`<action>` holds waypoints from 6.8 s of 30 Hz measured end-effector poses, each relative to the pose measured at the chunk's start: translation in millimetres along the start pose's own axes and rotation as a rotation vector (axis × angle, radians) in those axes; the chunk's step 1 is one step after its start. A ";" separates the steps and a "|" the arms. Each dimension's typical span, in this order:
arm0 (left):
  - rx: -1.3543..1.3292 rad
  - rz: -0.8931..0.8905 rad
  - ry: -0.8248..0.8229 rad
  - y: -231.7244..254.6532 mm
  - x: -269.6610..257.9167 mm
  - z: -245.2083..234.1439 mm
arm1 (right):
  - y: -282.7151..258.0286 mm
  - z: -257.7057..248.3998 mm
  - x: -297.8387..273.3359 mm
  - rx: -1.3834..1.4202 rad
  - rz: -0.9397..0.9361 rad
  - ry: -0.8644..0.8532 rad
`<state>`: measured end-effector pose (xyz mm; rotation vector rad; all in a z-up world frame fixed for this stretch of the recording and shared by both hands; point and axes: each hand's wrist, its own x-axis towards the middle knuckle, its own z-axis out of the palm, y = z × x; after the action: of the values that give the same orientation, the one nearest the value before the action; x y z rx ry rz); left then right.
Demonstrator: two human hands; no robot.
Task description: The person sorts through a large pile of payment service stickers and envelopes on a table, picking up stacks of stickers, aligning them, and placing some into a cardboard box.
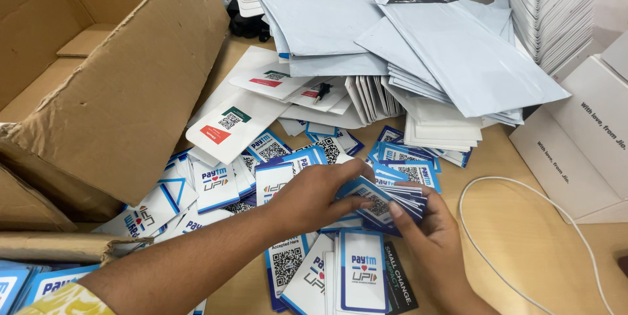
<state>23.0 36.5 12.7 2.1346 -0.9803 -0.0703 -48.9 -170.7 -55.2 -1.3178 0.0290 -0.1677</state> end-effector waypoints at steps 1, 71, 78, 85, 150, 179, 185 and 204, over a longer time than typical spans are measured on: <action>0.014 -0.049 -0.028 -1.3 0.5 1.8 | 1.4 2.1 -0.9 -0.003 0.036 0.025; -0.625 -0.352 -0.087 13.4 0.1 37.5 | 4.8 -8.4 -4.8 0.412 0.153 -0.184; -0.225 -0.161 -0.030 26.4 -9.0 35.1 | -18.1 9.4 -6.1 0.467 0.248 0.032; 0.062 -0.069 -0.086 43.2 -15.5 37.1 | -29.1 23.9 -13.0 0.389 0.387 0.173; 0.823 -1.478 -0.053 -109.7 -423.2 -247.5 | -11.0 209.0 -74.8 -1.020 -0.752 -1.241; 0.791 -0.556 -0.245 91.3 -117.6 -107.3 | -40.8 69.0 -24.5 -1.336 -0.542 -0.733; 0.783 -0.433 -0.372 49.0 -67.6 -41.7 | -33.6 10.2 -7.5 -1.411 -0.271 -0.662; 0.409 -0.243 0.075 20.5 -101.8 57.6 | 9.4 -16.9 -14.9 -1.360 -0.402 -0.605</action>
<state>-81.0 60.0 -39.5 2.6041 -0.7332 0.0993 -64.6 -182.6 -69.7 -2.6760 -0.7602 -0.0668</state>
